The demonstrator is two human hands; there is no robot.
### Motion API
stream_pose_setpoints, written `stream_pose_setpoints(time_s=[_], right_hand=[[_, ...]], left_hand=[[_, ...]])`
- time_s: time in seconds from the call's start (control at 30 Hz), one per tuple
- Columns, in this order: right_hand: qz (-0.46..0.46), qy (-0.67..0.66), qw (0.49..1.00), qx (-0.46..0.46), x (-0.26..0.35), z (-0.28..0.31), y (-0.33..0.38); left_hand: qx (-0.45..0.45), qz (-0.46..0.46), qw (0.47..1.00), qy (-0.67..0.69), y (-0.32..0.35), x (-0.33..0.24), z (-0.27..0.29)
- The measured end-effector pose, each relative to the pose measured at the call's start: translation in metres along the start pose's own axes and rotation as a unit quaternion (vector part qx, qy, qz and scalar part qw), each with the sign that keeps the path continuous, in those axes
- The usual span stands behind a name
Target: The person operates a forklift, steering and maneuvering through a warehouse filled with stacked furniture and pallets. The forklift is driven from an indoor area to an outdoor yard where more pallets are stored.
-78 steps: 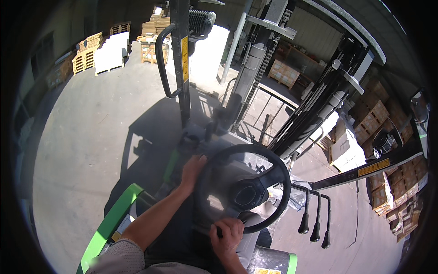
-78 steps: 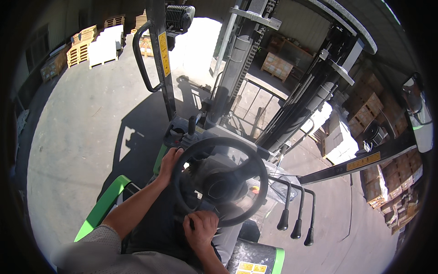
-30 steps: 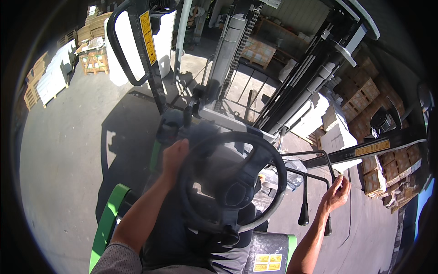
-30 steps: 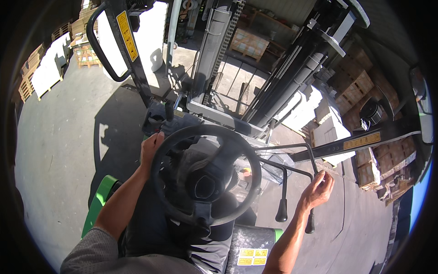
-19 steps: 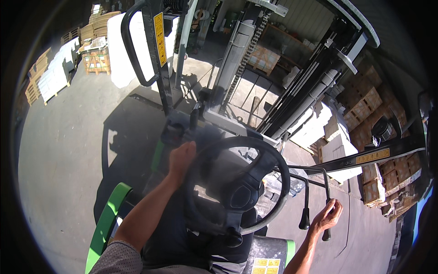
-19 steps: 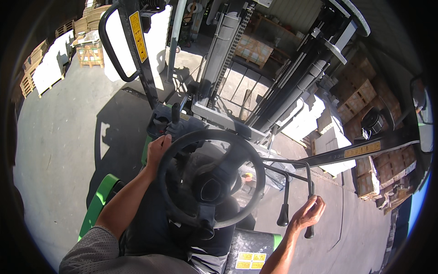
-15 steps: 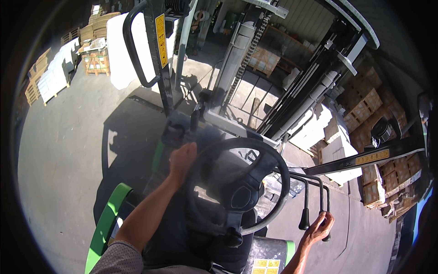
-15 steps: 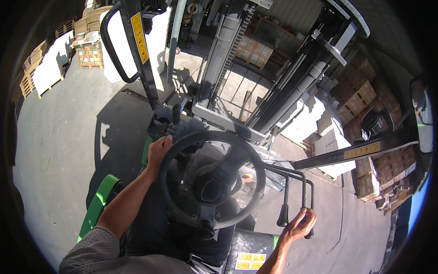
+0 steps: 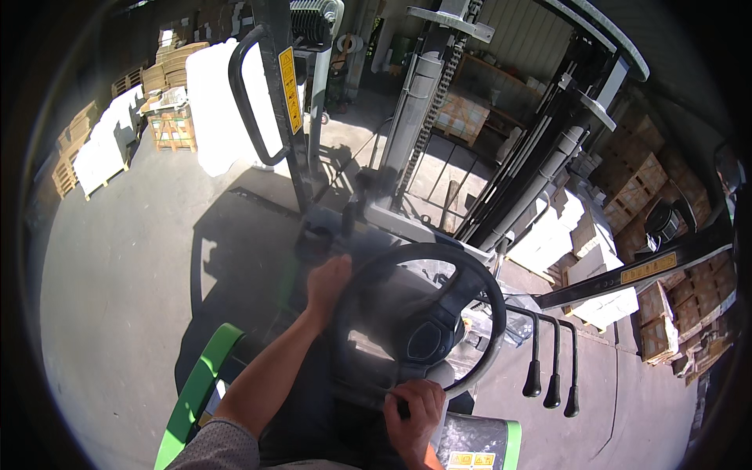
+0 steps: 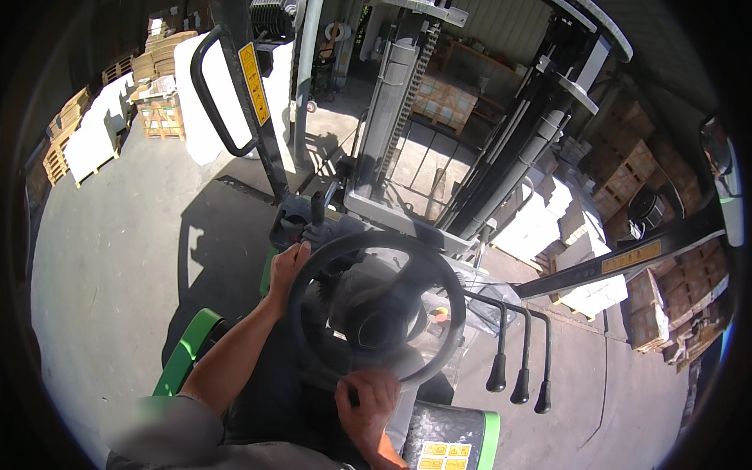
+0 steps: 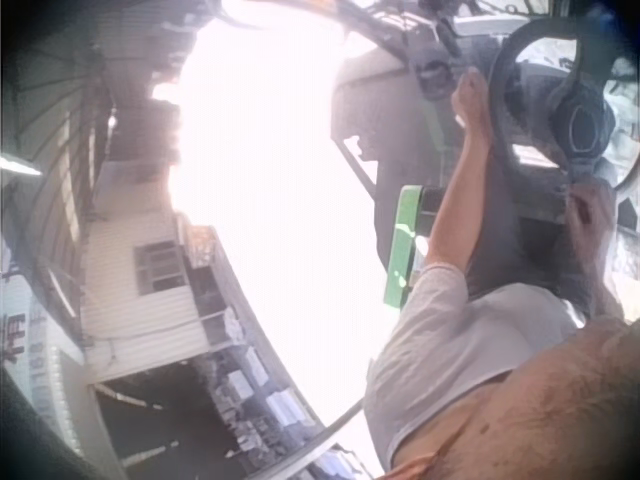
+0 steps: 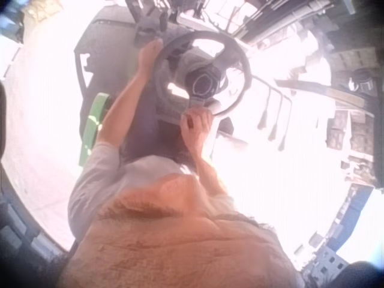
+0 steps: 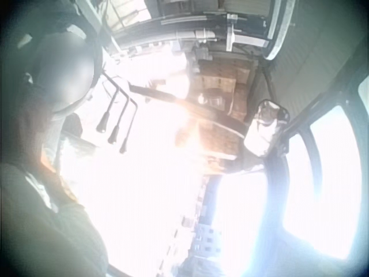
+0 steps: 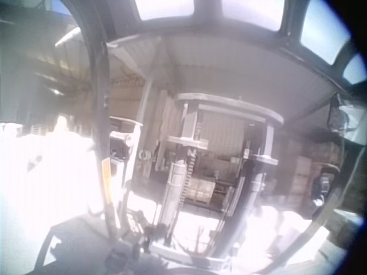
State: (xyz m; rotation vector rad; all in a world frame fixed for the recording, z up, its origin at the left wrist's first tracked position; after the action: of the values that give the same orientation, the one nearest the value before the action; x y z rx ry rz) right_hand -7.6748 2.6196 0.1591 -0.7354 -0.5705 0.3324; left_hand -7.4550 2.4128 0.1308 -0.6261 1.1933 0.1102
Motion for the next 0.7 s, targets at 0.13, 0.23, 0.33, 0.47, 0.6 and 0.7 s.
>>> stream_pose_setpoints(time_s=[0.13,0.23,0.33,0.47,0.6,0.7], right_hand=[[-0.031,0.033,0.998,-0.05,-0.04,-0.012,0.008],[-0.054,0.065,0.992,-0.095,-0.069,-0.016,0.001],[-0.07,0.075,0.982,-0.161,-0.097,-0.027,-0.038],[-0.139,0.092,0.969,-0.183,-0.17,-0.112,-0.211],[-0.164,0.048,0.96,-0.223,-0.261,-0.236,-0.442],[-0.203,0.004,0.955,-0.216,-0.314,-0.298,-0.569]], left_hand=[[0.022,-0.014,0.999,-0.018,-0.016,0.014,-0.005],[0.006,-0.029,0.999,-0.028,-0.02,0.027,-0.016],[0.068,-0.055,0.985,-0.147,-0.045,0.046,-0.032],[0.081,-0.125,0.981,-0.124,-0.191,0.082,-0.086],[0.078,-0.085,0.987,-0.108,-0.424,0.117,-0.184],[0.101,-0.064,0.98,-0.158,-0.537,0.126,-0.244]])
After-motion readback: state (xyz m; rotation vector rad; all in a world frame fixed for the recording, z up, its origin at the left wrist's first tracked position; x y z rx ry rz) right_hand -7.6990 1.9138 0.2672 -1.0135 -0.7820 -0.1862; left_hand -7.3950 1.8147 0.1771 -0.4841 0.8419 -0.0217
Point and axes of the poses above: each hand's wrist, its own y-axis away from the middle knuckle, its own z-axis out of the back of the hand, x = y × z, the point moved 1 cm from there along -y, towards the middle knuckle, and after that the axes turned 15 degrees about y, right-handed, at the moved point
